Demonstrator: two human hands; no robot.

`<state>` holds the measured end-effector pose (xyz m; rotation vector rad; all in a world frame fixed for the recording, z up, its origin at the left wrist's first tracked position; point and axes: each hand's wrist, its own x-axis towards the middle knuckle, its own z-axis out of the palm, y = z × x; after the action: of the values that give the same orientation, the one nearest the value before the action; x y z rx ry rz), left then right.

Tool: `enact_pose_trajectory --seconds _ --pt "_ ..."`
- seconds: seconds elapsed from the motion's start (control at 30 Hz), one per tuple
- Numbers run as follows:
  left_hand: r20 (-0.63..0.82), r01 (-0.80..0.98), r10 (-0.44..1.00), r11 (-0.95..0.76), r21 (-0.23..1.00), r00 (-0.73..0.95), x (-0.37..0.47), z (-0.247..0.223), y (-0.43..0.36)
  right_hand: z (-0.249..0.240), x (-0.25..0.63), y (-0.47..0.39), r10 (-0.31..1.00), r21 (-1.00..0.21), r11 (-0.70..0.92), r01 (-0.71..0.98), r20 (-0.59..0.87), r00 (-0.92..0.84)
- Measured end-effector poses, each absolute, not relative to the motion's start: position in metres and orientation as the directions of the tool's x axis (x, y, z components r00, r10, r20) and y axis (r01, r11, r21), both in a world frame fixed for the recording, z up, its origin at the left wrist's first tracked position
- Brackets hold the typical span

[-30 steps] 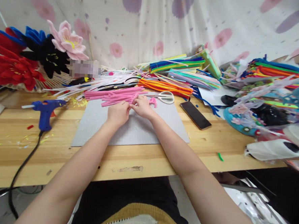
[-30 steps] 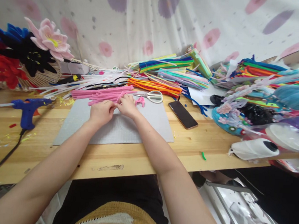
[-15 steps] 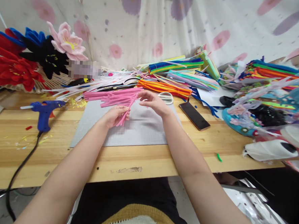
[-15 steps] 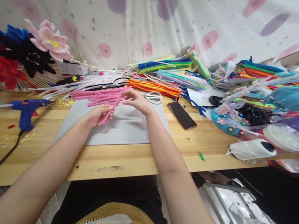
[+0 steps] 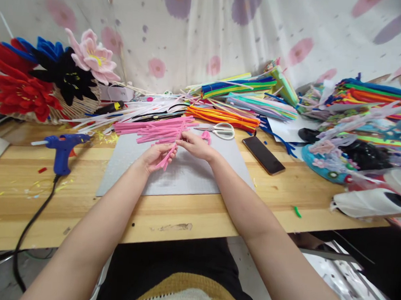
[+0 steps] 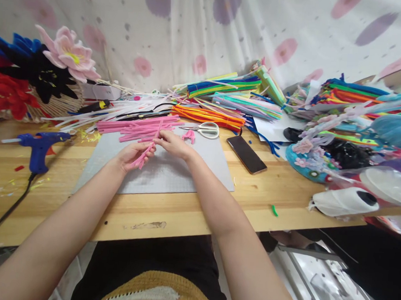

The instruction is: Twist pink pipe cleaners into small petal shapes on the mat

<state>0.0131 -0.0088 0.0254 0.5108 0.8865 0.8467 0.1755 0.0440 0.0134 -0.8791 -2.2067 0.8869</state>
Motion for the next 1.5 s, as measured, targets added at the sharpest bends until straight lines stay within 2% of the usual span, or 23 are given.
enact_pose_trajectory --seconds 0.17,0.23,0.3,0.37,0.43,0.5,0.53,0.57,0.63,0.7,0.77,0.83,0.9,0.97,1.03,1.1,1.17,1.23,1.33,1.43,1.5 --pt "-0.478 -0.510 0.736 0.677 0.530 0.480 0.009 0.028 -0.008 0.014 0.169 0.043 0.753 -0.719 0.586 0.373 0.312 -0.580" --pt "-0.478 -0.515 0.736 0.677 0.526 0.480 0.009 0.027 -0.007 0.014 0.168 0.043 0.747 -0.703 0.601 0.380 0.324 -0.581" --pt "-0.481 -0.482 0.776 0.630 0.609 0.407 0.011 0.025 -0.006 0.014 0.167 0.043 0.741 -0.689 0.608 0.396 0.312 -0.594" --pt "-0.450 -0.385 0.846 0.532 0.754 0.287 0.014 0.023 -0.006 0.014 0.167 0.042 0.746 -0.665 0.603 0.440 0.276 -0.606" --pt "-0.349 -0.204 0.920 0.381 0.902 0.177 0.017 0.021 -0.007 0.016 0.168 0.041 0.766 -0.622 0.587 0.518 0.219 -0.605" --pt "-0.177 0.098 0.980 0.168 0.981 0.088 0.021 0.019 -0.009 0.018 0.168 0.039 0.794 -0.559 0.562 0.610 0.158 -0.587" --pt "-0.064 0.284 0.997 0.047 0.958 0.052 0.023 0.018 -0.011 0.019 0.168 0.038 0.808 -0.523 0.549 0.652 0.134 -0.573" --pt "0.052 0.468 0.998 -0.062 0.882 0.034 0.025 0.018 -0.012 0.020 0.167 0.036 0.821 -0.488 0.538 0.687 0.116 -0.560" --pt "0.237 0.735 0.970 -0.198 0.648 0.053 0.030 0.017 -0.016 0.022 0.166 0.033 0.836 -0.425 0.527 0.735 0.105 -0.539" --pt "0.308 0.847 0.948 -0.231 0.480 0.084 0.034 0.017 -0.019 0.024 0.165 0.031 0.846 -0.383 0.522 0.762 0.121 -0.519" --pt "0.318 0.879 0.946 -0.205 0.430 0.065 0.037 0.016 -0.020 0.024 0.164 0.029 0.866 -0.389 0.495 0.777 0.149 -0.477" --pt "0.319 0.854 0.948 -0.160 0.495 -0.007 0.037 0.013 -0.019 0.024 0.162 0.030 0.895 -0.459 0.443 0.770 0.178 -0.409" --pt "0.291 0.737 0.951 -0.126 0.664 -0.099 0.035 0.009 -0.015 0.021 0.161 0.032 0.919 -0.573 0.391 0.720 0.206 -0.335" --pt "0.214 0.494 0.960 -0.098 0.864 -0.183 0.034 0.003 -0.009 0.017 0.159 0.034 0.933 -0.683 0.357 0.637 0.232 -0.275" --pt "0.147 0.221 0.955 -0.090 0.971 -0.258 0.033 -0.002 -0.003 0.012 0.158 0.034 0.939 -0.763 0.341 0.549 0.243 -0.245" --pt "0.095 0.037 0.937 -0.088 0.995 -0.335 0.034 -0.005 0.000 0.008 0.155 0.033 0.938 -0.817 0.331 0.472 0.231 -0.258" --pt "0.063 -0.056 0.912 -0.093 0.994 -0.406 0.035 -0.005 0.001 0.004 0.152 0.031 0.936 -0.860 0.309 0.406 0.200 -0.290" --pt "0.065 -0.082 0.889 -0.114 0.990 -0.454 0.036 -0.004 0.001 -0.001 0.149 0.029 0.938 -0.912 0.252 0.325 0.148 -0.313" --pt "0.091 -0.065 0.873 -0.139 0.988 -0.480 0.035 -0.005 0.002 -0.007 0.145 0.028 0.933 -0.989 0.093 0.117 0.045 -0.358" --pt "0.069 -0.086 0.881 -0.123 0.989 -0.469 0.034 -0.010 0.004 -0.011 0.144 0.028 0.904 -0.995 -0.074 -0.069 -0.038 -0.426" --pt "0.038 -0.108 0.902 -0.092 0.990 -0.429 0.033 -0.013 0.005 -0.011 0.143 0.027 0.897 -0.981 -0.152 -0.122 -0.085 -0.435"
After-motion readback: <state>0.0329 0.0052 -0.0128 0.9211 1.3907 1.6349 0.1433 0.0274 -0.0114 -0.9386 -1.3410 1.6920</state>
